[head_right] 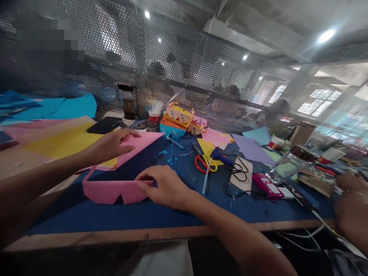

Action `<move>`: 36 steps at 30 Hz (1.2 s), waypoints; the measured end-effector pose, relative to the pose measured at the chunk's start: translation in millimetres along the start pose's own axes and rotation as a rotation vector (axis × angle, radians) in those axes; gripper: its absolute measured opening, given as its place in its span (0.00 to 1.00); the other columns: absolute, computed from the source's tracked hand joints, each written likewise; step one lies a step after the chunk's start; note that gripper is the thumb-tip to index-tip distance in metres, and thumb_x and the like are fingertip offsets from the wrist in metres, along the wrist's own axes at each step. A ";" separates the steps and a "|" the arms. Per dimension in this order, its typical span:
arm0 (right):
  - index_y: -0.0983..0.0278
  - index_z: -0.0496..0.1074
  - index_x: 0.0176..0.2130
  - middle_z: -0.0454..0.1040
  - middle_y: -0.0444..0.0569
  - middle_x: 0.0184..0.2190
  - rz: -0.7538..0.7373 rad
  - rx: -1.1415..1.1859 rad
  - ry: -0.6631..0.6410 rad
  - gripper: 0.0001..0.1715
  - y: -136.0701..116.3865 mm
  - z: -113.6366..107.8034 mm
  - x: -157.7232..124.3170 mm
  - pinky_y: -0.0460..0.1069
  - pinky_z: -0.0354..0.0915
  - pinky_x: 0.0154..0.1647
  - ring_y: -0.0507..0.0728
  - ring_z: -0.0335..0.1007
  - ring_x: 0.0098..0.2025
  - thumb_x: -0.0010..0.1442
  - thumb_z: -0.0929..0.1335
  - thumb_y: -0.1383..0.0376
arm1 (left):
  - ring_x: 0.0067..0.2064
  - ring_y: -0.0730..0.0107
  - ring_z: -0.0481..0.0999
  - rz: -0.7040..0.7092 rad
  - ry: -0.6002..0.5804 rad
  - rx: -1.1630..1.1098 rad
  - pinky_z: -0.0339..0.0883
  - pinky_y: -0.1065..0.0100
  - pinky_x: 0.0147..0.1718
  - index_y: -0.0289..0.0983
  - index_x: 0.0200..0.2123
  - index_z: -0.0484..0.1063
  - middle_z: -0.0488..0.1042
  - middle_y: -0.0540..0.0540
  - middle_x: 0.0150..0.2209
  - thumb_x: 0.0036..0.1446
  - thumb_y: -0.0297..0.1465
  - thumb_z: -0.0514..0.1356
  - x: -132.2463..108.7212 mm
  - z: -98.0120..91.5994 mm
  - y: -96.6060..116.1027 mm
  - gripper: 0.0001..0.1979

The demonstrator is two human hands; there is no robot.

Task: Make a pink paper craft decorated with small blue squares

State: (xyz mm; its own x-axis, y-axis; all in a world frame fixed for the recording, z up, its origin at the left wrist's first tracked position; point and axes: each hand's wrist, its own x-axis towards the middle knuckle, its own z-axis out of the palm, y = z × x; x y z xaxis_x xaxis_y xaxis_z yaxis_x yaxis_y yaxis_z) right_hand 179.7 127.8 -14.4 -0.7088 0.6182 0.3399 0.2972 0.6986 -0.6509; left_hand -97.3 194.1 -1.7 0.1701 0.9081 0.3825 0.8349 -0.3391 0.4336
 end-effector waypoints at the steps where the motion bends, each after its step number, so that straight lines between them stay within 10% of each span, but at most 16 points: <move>1: 0.61 0.82 0.45 0.86 0.48 0.44 -0.022 -0.022 -0.015 0.05 -1.9 2.6 -1.4 0.51 0.69 0.52 0.56 0.80 0.46 0.70 0.73 0.66 | 0.35 0.58 0.72 0.000 0.004 -0.001 0.63 0.62 0.37 0.37 0.56 0.78 0.73 0.47 0.36 0.53 0.43 0.60 0.2 0.6 -0.6 0.29; 11: 0.63 0.78 0.55 0.83 0.53 0.51 0.017 -0.218 0.149 0.14 29.7 -14.7 17.3 0.56 0.67 0.60 0.59 0.77 0.55 0.75 0.66 0.70 | 0.37 0.56 0.73 0.002 0.016 -0.012 0.65 0.61 0.39 0.38 0.55 0.80 0.77 0.46 0.39 0.51 0.43 0.60 1.9 3.4 -2.0 0.29; 19: 0.67 0.70 0.68 0.78 0.60 0.62 -0.021 -0.569 -0.077 0.33 66.5 -12.9 35.1 0.59 0.64 0.67 0.62 0.72 0.65 0.68 0.62 0.81 | 0.37 0.56 0.74 0.032 0.002 -0.023 0.65 0.62 0.39 0.37 0.56 0.78 0.77 0.45 0.39 0.53 0.42 0.61 0.7 4.8 -3.6 0.29; 36: 0.67 0.73 0.64 0.79 0.59 0.61 -0.024 -0.633 -0.074 0.32 67.3 -16.8 33.8 0.59 0.61 0.68 0.62 0.71 0.64 0.66 0.62 0.81 | 0.37 0.55 0.74 0.017 0.007 -0.012 0.64 0.62 0.37 0.38 0.55 0.79 0.76 0.46 0.37 0.52 0.43 0.61 1.4 8.0 -4.2 0.29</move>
State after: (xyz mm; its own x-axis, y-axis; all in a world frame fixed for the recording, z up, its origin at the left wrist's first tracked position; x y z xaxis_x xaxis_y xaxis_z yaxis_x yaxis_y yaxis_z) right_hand 186.5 201.7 -35.3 -0.7554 0.5891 0.2868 0.5854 0.8035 -0.1085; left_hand -96.4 198.8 -9.4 0.1808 0.9005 0.3954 0.8257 -0.3574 0.4365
